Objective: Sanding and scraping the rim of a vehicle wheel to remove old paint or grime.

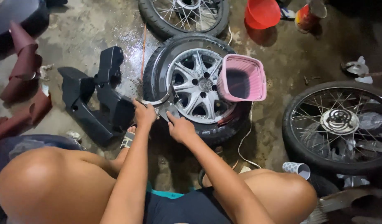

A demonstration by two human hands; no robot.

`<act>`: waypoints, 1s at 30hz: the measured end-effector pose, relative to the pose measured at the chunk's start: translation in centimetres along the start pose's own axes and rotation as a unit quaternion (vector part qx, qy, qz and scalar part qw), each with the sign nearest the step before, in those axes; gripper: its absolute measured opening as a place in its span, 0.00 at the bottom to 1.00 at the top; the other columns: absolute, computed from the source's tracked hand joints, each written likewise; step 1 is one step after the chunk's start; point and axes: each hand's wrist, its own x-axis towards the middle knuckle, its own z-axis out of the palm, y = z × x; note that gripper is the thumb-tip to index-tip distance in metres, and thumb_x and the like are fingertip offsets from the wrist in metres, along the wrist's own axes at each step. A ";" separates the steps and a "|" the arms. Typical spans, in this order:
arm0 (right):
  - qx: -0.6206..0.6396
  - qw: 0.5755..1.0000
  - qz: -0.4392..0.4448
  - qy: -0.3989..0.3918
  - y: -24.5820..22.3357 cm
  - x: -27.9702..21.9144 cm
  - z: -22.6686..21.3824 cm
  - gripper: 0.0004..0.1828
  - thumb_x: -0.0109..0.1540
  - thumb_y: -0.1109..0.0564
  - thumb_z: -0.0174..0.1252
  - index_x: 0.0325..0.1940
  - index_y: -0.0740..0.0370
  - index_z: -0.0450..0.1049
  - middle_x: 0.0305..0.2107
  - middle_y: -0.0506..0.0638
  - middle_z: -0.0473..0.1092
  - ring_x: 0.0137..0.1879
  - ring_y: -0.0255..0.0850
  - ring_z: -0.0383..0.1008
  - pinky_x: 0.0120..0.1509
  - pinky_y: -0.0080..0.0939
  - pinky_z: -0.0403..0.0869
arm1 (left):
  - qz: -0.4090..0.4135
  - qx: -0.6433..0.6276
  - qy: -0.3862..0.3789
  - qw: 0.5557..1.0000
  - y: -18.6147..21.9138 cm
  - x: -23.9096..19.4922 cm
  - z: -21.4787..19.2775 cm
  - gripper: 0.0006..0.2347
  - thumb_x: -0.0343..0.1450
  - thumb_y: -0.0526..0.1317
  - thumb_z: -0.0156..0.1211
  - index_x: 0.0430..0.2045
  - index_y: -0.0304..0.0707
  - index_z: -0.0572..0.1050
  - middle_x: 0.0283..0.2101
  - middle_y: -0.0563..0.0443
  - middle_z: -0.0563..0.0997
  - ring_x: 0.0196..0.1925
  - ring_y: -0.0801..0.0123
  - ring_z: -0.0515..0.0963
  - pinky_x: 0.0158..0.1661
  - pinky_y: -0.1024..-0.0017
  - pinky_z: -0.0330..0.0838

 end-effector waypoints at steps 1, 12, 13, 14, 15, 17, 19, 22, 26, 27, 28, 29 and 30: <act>-0.001 1.000 -0.002 -0.003 -0.6 -0.4 0.0 0.29 0.70 0.45 0.40 0.77 0.44 0.59 0.44 0.72 0.72 0.51 0.66 0.78 0.54 0.60 0.77 | -0.003 0.000 0.002 1.000 -0.4 -0.4 -0.5 0.29 0.72 0.41 0.46 0.69 0.31 0.46 0.49 0.18 0.78 0.55 0.30 0.78 0.57 0.44 0.69; -0.005 0.997 0.006 0.074 -0.7 -0.4 1.7 0.26 0.71 0.40 0.41 0.73 0.41 0.64 0.40 0.69 0.71 0.44 0.68 0.80 0.46 0.59 0.79 | 0.007 0.031 -0.045 0.998 1.1 -2.5 -1.7 0.31 0.71 0.43 0.43 0.68 0.27 0.41 0.49 0.18 0.78 0.54 0.29 0.79 0.57 0.44 0.69; -0.003 0.997 0.005 0.071 -0.7 -0.5 1.6 0.26 0.71 0.40 0.41 0.73 0.41 0.64 0.40 0.69 0.71 0.44 0.68 0.80 0.46 0.59 0.79 | 0.005 0.033 -0.046 0.998 0.6 -1.8 -1.1 0.31 0.71 0.43 0.43 0.68 0.27 0.41 0.49 0.18 0.78 0.54 0.29 0.79 0.57 0.44 0.69; -0.005 0.997 0.010 0.074 -0.8 -0.5 1.6 0.26 0.71 0.41 0.42 0.73 0.42 0.64 0.40 0.69 0.71 0.45 0.67 0.80 0.47 0.59 0.79 | 0.009 0.039 -0.041 0.998 -0.2 -1.2 -0.7 0.32 0.71 0.43 0.44 0.68 0.27 0.41 0.49 0.19 0.78 0.53 0.30 0.80 0.56 0.44 0.70; -0.008 0.997 0.014 0.077 -1.0 -0.6 1.8 0.26 0.71 0.41 0.42 0.74 0.43 0.64 0.40 0.68 0.72 0.46 0.66 0.80 0.48 0.58 0.79 | 0.013 0.044 -0.036 0.998 -1.1 -0.5 -0.3 0.33 0.71 0.44 0.45 0.68 0.26 0.41 0.48 0.20 0.79 0.52 0.31 0.80 0.55 0.44 0.71; 0.024 0.997 0.014 0.069 -0.6 -0.2 1.8 0.26 0.70 0.42 0.44 0.72 0.45 0.66 0.39 0.71 0.73 0.46 0.68 0.80 0.48 0.61 0.79 | 0.018 0.060 -0.048 0.997 0.5 -1.8 -0.8 0.32 0.71 0.39 0.45 0.67 0.21 0.39 0.47 0.21 0.79 0.52 0.34 0.81 0.55 0.46 0.72; 0.063 0.997 0.009 0.050 -0.4 -0.4 2.8 0.25 0.70 0.43 0.45 0.71 0.46 0.68 0.39 0.74 0.73 0.47 0.69 0.80 0.48 0.64 0.78 | 0.012 0.084 -0.056 0.995 0.1 -2.8 -1.0 0.31 0.71 0.35 0.45 0.65 0.16 0.38 0.46 0.22 0.80 0.51 0.37 0.82 0.55 0.48 0.73; -0.017 0.997 0.005 0.072 -0.5 0.4 2.6 0.26 0.71 0.39 0.43 0.72 0.41 0.66 0.40 0.68 0.74 0.47 0.64 0.81 0.49 0.59 0.79 | 0.015 0.017 -0.015 1.000 -0.4 -1.0 -0.4 0.32 0.72 0.40 0.49 0.66 0.19 0.42 0.52 0.17 0.74 0.54 0.28 0.79 0.56 0.43 0.72; -0.012 0.997 0.001 0.081 0.3 0.3 2.8 0.27 0.71 0.39 0.43 0.75 0.37 0.63 0.38 0.68 0.72 0.46 0.67 0.80 0.47 0.60 0.79 | 0.001 -0.003 -0.028 1.000 -1.9 0.4 1.2 0.31 0.72 0.41 0.46 0.68 0.25 0.41 0.56 0.18 0.72 0.57 0.27 0.76 0.62 0.42 0.65; -0.015 0.996 -0.005 0.083 0.4 0.5 3.0 0.27 0.71 0.39 0.43 0.75 0.38 0.63 0.37 0.67 0.72 0.45 0.66 0.80 0.47 0.59 0.79 | -0.002 -0.003 -0.024 1.000 -2.4 0.9 1.5 0.31 0.72 0.42 0.45 0.68 0.26 0.41 0.54 0.20 0.74 0.55 0.29 0.78 0.61 0.42 0.66; -0.015 0.997 -0.005 0.080 0.4 0.4 3.0 0.27 0.71 0.39 0.43 0.75 0.38 0.63 0.37 0.67 0.72 0.45 0.66 0.80 0.47 0.59 0.79 | -0.005 -0.002 -0.024 1.000 -2.7 1.1 1.6 0.31 0.72 0.42 0.45 0.68 0.26 0.41 0.54 0.20 0.74 0.55 0.29 0.78 0.61 0.42 0.66; -0.027 0.996 -0.002 0.083 0.4 0.3 3.1 0.27 0.71 0.39 0.43 0.75 0.37 0.63 0.37 0.66 0.72 0.44 0.65 0.80 0.46 0.58 0.79 | -0.005 -0.010 -0.033 0.999 -2.9 1.3 1.6 0.30 0.73 0.42 0.45 0.67 0.29 0.43 0.47 0.25 0.78 0.42 0.34 0.82 0.61 0.43 0.67; -0.039 0.995 0.000 0.088 0.3 0.4 3.1 0.26 0.71 0.39 0.43 0.74 0.37 0.63 0.37 0.64 0.72 0.43 0.63 0.81 0.45 0.56 0.80 | -0.005 -0.018 -0.041 0.999 -3.2 1.7 1.6 0.28 0.73 0.43 0.44 0.66 0.31 0.44 0.39 0.30 0.82 0.29 0.40 0.86 0.60 0.44 0.69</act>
